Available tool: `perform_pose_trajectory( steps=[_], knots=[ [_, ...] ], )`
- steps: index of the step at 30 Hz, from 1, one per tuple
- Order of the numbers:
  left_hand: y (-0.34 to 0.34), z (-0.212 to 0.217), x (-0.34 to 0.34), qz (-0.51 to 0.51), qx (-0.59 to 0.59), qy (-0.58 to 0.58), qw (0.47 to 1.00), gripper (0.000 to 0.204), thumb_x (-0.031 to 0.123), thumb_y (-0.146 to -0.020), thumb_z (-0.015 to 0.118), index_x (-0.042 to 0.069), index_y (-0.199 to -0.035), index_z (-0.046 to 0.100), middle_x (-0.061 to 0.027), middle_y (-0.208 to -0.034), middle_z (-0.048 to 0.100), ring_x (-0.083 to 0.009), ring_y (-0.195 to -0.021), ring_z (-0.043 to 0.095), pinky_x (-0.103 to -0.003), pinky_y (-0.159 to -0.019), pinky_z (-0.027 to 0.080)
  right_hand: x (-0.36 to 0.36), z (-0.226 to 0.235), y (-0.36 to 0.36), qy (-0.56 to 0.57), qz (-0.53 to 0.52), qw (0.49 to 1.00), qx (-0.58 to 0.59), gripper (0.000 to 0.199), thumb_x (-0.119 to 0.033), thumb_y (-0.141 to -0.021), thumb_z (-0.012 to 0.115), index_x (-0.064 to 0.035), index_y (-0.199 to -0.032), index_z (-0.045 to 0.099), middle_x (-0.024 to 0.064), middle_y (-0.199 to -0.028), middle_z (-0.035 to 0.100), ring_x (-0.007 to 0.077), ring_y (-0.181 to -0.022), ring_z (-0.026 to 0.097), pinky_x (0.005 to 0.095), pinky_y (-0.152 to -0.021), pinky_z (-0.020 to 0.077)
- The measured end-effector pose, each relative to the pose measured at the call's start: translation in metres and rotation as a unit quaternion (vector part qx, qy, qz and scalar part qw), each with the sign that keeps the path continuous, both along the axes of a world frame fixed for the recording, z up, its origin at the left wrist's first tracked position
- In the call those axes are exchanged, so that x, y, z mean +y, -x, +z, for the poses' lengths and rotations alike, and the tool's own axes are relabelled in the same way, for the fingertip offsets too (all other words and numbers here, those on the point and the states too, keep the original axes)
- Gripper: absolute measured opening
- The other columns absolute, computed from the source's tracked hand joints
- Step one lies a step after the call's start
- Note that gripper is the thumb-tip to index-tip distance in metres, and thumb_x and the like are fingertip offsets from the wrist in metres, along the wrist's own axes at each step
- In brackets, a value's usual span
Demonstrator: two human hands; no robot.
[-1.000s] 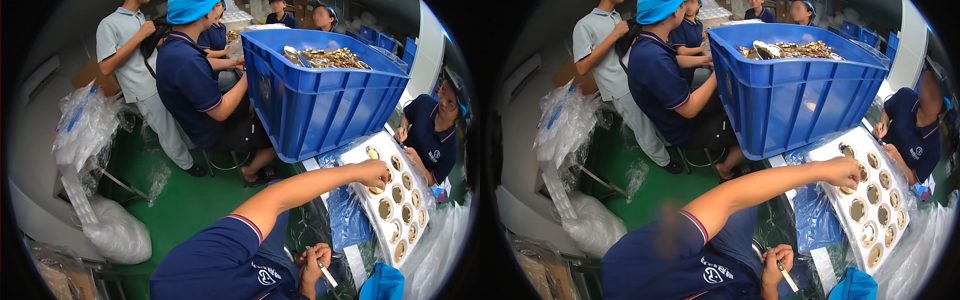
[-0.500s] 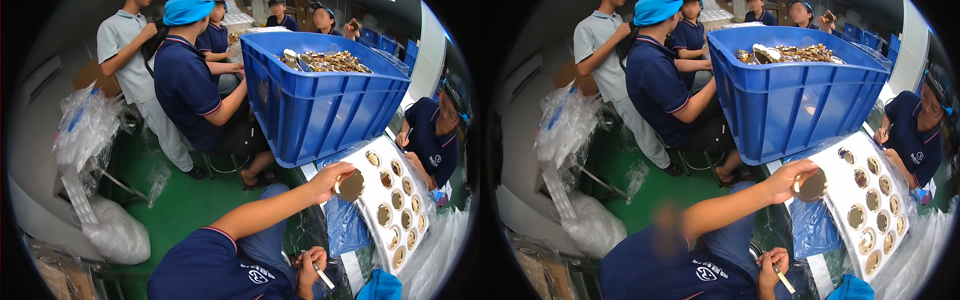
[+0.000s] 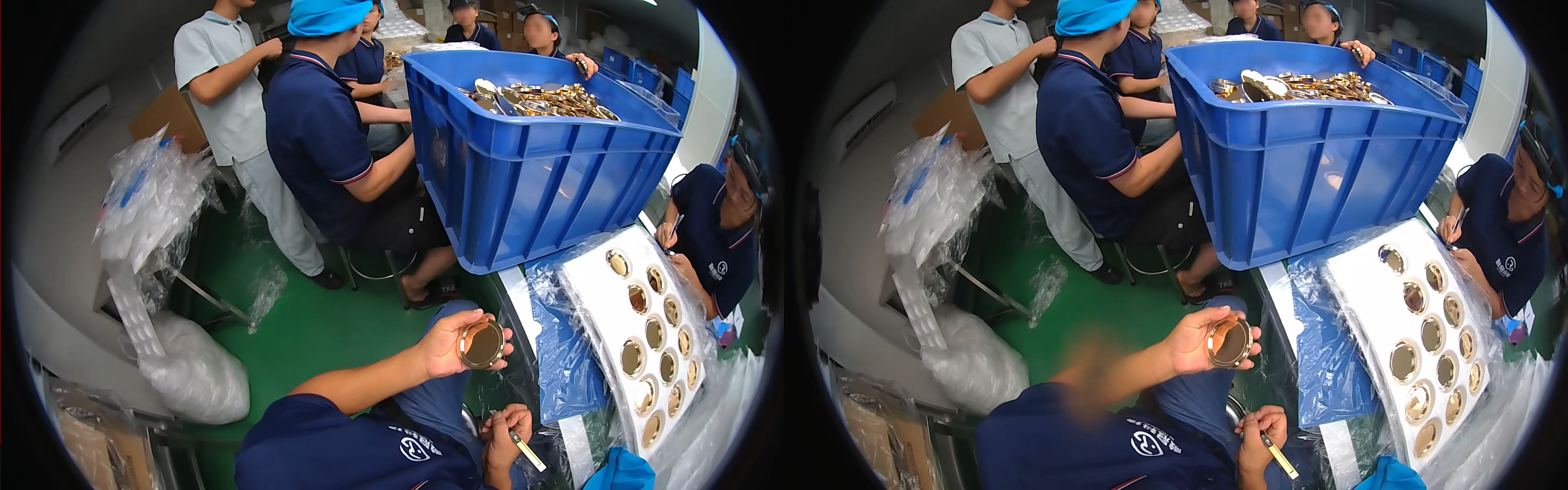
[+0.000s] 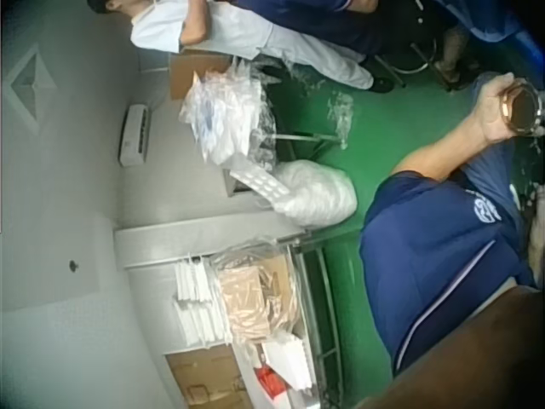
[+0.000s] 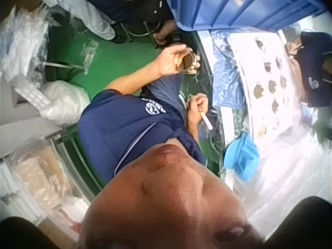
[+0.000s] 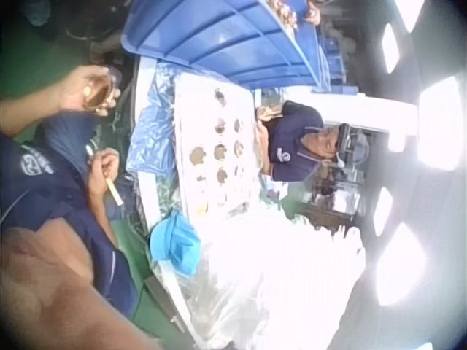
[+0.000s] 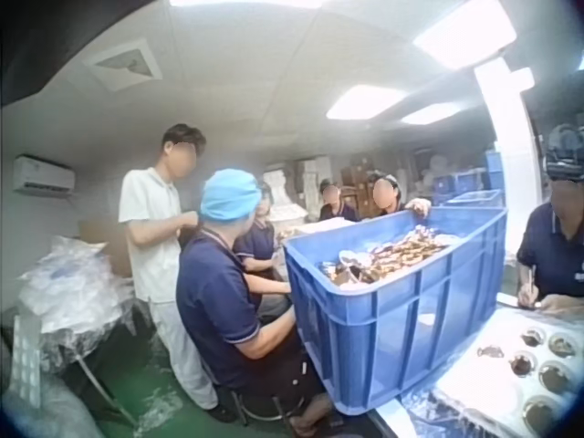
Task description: Manually assemble and inspect small circular electronic or mechanical components using specialized hand tools.
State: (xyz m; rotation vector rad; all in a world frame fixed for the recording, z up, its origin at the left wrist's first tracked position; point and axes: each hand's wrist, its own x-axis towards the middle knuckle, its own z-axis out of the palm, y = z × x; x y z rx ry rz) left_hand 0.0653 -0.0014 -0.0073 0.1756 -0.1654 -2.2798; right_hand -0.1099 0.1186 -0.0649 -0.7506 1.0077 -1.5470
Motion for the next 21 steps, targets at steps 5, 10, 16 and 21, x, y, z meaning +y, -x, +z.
perform_pose_trajectory(
  steps=[5, 10, 16, 21],
  knots=[
    [-0.002, -0.001, 0.005, -0.019, 0.012, -0.01, 1.0, 0.034, 0.029, -0.09, 0.045, 0.006, -0.115, 0.051, -0.019, -0.125, 0.047, -0.0409, -0.116, 0.044, -0.06, -0.095, 0.035, -0.001, 0.002, -0.003, 0.0, -0.002, 1.0, 0.011, 0.027, 0.012, -0.078, 0.05, -0.0086, -0.075, 0.033, 0.0056, -0.081, 0.043, 0.0098, -0.053, 0.049, 0.0211, -0.043, 0.0444],
    [0.003, -0.002, 0.004, -0.012, 0.033, 0.014, 0.999, 0.042, 0.03, -0.088, 0.046, 0.009, -0.125, 0.045, -0.0149, -0.132, 0.042, -0.0364, -0.121, 0.041, -0.059, -0.097, 0.032, 0.002, 0.002, -0.003, -0.003, -0.007, 1.0, 0.009, 0.027, 0.012, -0.078, 0.051, -0.0083, -0.075, 0.033, 0.0055, -0.081, 0.044, 0.0096, -0.053, 0.049, 0.0207, -0.043, 0.0448],
    [0.002, -0.009, 0.003, 0.006, 0.025, 0.098, 0.995, 0.048, 0.027, -0.086, 0.046, 0.01, -0.13, 0.04, -0.0191, -0.128, 0.044, -0.0276, -0.112, 0.049, -0.045, -0.09, 0.045, 0.004, 0.004, -0.004, -0.017, -0.007, 1.0, 0.013, 0.027, 0.013, -0.076, 0.051, -0.0071, -0.072, 0.033, 0.0075, -0.082, 0.045, 0.0109, -0.054, 0.051, 0.0221, -0.046, 0.0467],
    [0.002, -0.022, 0.002, -0.019, -0.023, 0.108, 0.994, 0.049, 0.03, -0.088, 0.042, 0.006, -0.13, 0.039, -0.0166, -0.122, 0.05, -0.0249, -0.108, 0.052, -0.042, -0.084, 0.049, 0.003, 0.004, -0.008, -0.019, -0.005, 1.0, 0.021, 0.027, 0.013, -0.076, 0.051, -0.0069, -0.072, 0.034, 0.0073, -0.082, 0.045, 0.0105, -0.054, 0.051, 0.0218, -0.046, 0.0467]
  ],
)
